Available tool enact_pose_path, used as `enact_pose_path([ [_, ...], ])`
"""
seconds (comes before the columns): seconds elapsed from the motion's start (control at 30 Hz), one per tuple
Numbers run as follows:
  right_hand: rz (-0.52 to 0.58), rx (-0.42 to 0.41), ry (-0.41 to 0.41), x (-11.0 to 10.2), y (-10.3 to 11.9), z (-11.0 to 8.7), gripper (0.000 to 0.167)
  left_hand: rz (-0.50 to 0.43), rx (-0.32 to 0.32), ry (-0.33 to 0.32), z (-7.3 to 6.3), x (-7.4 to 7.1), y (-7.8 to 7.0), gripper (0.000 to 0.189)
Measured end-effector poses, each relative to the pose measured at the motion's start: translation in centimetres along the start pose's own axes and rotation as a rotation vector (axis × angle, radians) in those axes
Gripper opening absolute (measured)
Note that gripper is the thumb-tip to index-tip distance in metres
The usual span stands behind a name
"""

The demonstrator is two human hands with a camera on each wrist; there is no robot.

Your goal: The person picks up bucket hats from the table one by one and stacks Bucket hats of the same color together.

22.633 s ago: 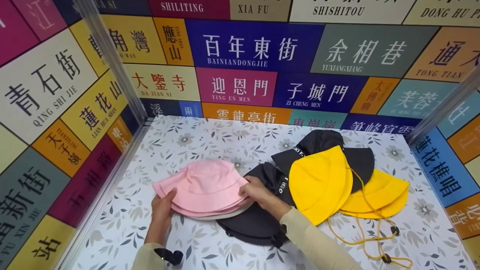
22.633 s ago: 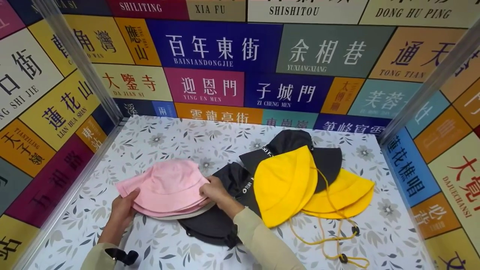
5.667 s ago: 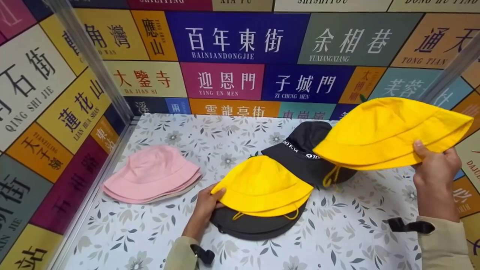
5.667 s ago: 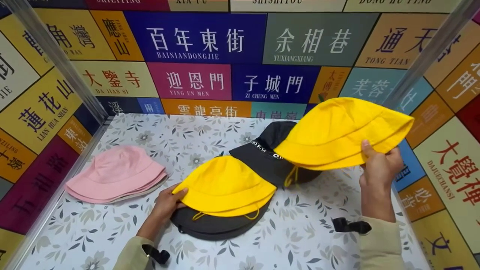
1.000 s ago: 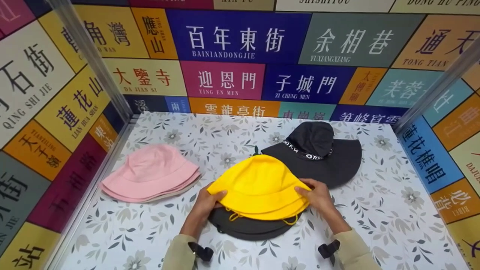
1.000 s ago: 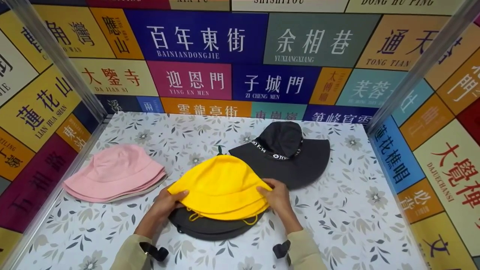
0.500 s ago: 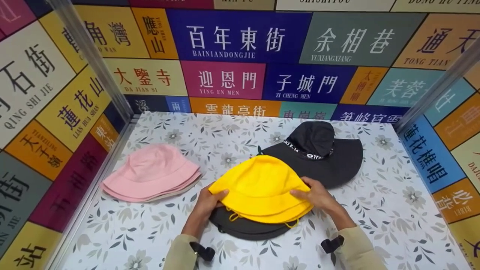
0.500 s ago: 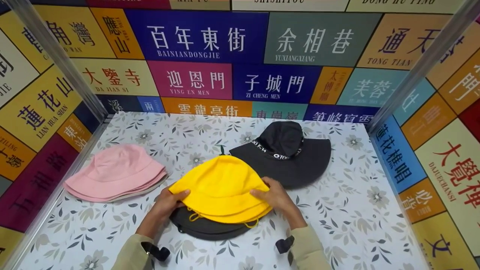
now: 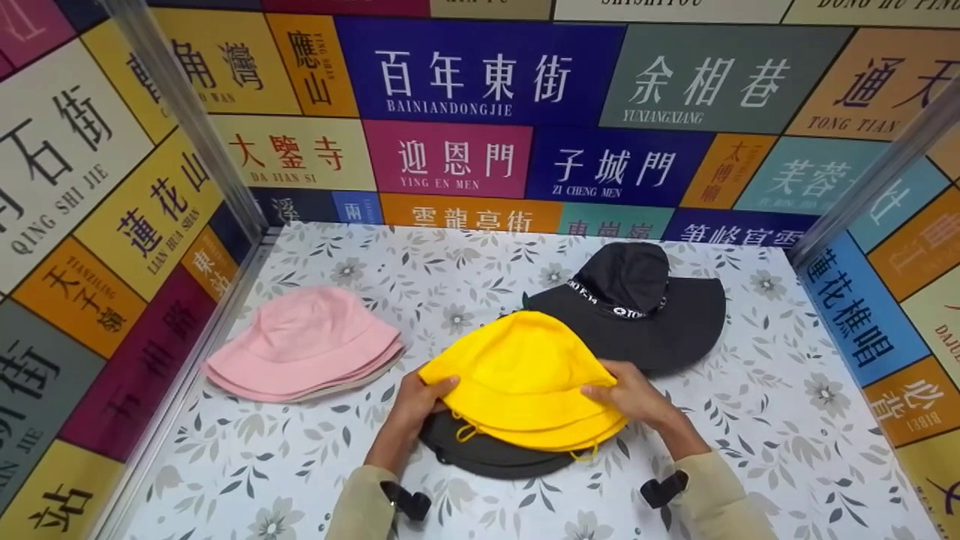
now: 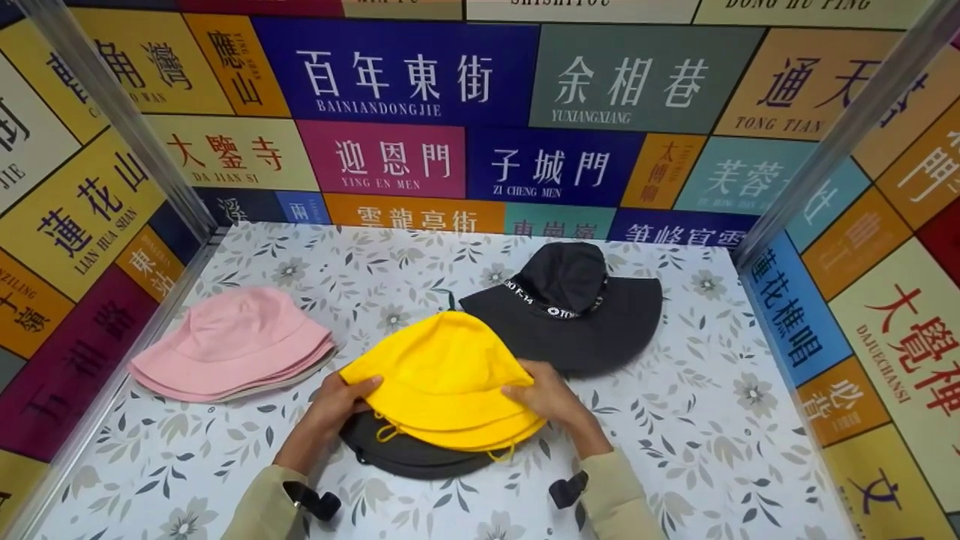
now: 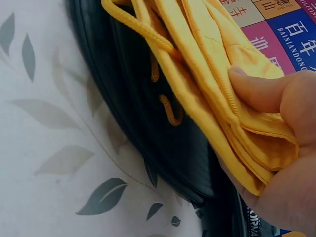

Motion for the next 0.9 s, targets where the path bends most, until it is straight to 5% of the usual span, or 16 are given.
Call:
enact_pose_path([
  [0.2,0.113,-0.008,0.000,-0.2,-0.7,-0.6,0.036,0.027,-0.043,0.009,0.0,0.1,-0.2,0.055],
  [0.43,0.254,-0.084,0.049,-0.9,-0.9,-1.6,0.032,0.015,-0.024,0.071,-0.3,0.3,-0.4,0.061],
  [0.9,0.318,-0.191,0.109,-4.8,-2.2,-5.3,0.020,-0.092,0.015,0.243,-0.2,2.3,-1.8,0.059],
])
Point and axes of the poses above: each hand's wrist, its own z-axis towards the middle knuckle, its own x-axis out of the palm, y = z × x, the point moved 2 cm from there along z, towards the middle knuckle, and after that the axes turned 3 degrees about x, right-handed, at the moved point
